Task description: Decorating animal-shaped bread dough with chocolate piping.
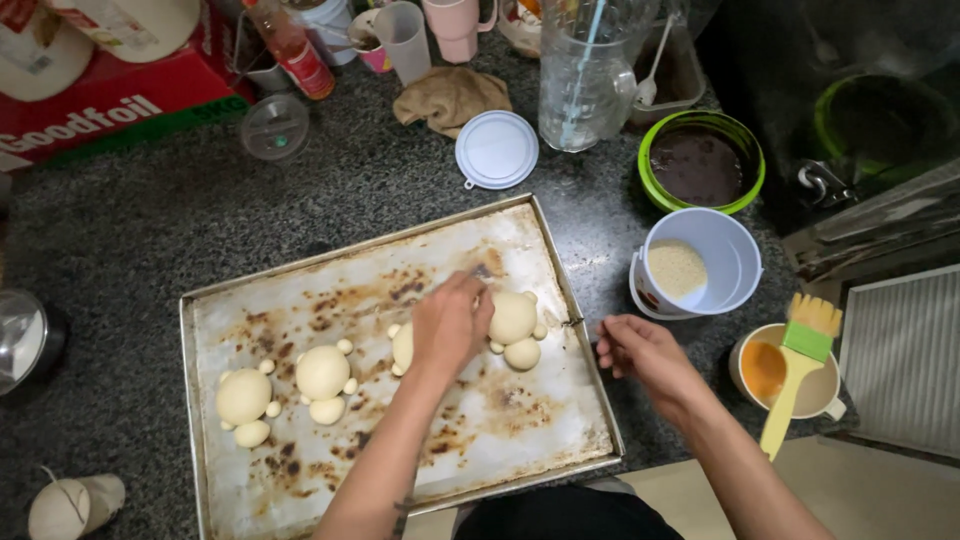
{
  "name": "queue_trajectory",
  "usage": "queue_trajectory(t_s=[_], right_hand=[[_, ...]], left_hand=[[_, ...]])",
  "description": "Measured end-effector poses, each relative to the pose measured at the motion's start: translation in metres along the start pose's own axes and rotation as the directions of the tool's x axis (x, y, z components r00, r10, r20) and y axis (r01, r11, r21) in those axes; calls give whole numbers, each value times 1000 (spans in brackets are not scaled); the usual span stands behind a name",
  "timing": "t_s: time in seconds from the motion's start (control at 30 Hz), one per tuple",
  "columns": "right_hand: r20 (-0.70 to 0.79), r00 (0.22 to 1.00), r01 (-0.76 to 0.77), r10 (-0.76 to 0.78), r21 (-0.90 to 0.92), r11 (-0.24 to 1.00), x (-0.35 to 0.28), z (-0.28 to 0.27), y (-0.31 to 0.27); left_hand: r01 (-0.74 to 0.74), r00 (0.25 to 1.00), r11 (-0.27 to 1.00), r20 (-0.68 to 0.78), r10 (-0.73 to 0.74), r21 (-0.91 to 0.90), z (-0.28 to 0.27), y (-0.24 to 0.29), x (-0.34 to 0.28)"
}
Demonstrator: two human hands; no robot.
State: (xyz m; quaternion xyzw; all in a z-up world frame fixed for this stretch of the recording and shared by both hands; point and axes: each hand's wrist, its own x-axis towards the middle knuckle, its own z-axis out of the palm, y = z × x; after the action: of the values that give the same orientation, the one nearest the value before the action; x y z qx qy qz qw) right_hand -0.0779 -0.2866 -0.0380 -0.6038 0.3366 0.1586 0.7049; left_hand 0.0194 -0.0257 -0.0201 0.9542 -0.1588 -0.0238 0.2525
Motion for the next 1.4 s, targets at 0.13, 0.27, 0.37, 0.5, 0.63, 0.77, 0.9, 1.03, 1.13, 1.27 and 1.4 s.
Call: queue_trajectory(t_s=[0.13, 0.27, 0.37, 0.5, 0.63, 0.77, 0.9, 1.03, 1.13, 1.27, 1.4], right_hand=[[-1, 1000, -3, 3, 6, 1000, -1, -3, -2], [4, 1000, 6, -6, 3, 1000, -3, -3, -4], [-4, 1000, 6, -6, 13, 1000, -2, -8, 0], [4, 1000, 4, -4, 8, 1000, 1, -13, 6], [9, 1000, -2, 1, 1, 1000, -1, -14, 3], [12, 1000, -9, 9, -3, 1000, -5, -12, -4], [13, 1000, -14, 14, -5, 1000, -8, -11, -4], [7, 1000, -13, 12, 16, 1000, -5, -15, 1], [4, 1000, -1, 1, 12, 1000, -4, -17, 3], [13, 1000, 8, -8, -1, 1000, -3, -16, 2], [43, 999, 13, -13, -4, 1000, 3, -10, 6]], left_hand=[[-37, 999, 999, -20, 37, -12, -23, 20, 16], [-89, 994, 996, 57, 88, 20, -11, 26, 30], [-102, 991, 994, 84, 100, 28, -1, 28, 34], [-111, 988, 991, 112, 103, 70, 7, 24, 37], [-127, 985, 990, 125, 118, 65, 5, 27, 38], [-149, 982, 984, 135, 135, 97, 8, 28, 40], [-166, 977, 978, 154, 147, 123, 24, 19, 41], [-174, 976, 977, 155, 155, 122, 44, 7, 38], [-172, 983, 977, 89, 162, 125, 23, 15, 30], [-127, 987, 990, -91, 131, 56, -20, 29, 3], [-170, 942, 980, -276, 192, 99, -12, 8, -35]])
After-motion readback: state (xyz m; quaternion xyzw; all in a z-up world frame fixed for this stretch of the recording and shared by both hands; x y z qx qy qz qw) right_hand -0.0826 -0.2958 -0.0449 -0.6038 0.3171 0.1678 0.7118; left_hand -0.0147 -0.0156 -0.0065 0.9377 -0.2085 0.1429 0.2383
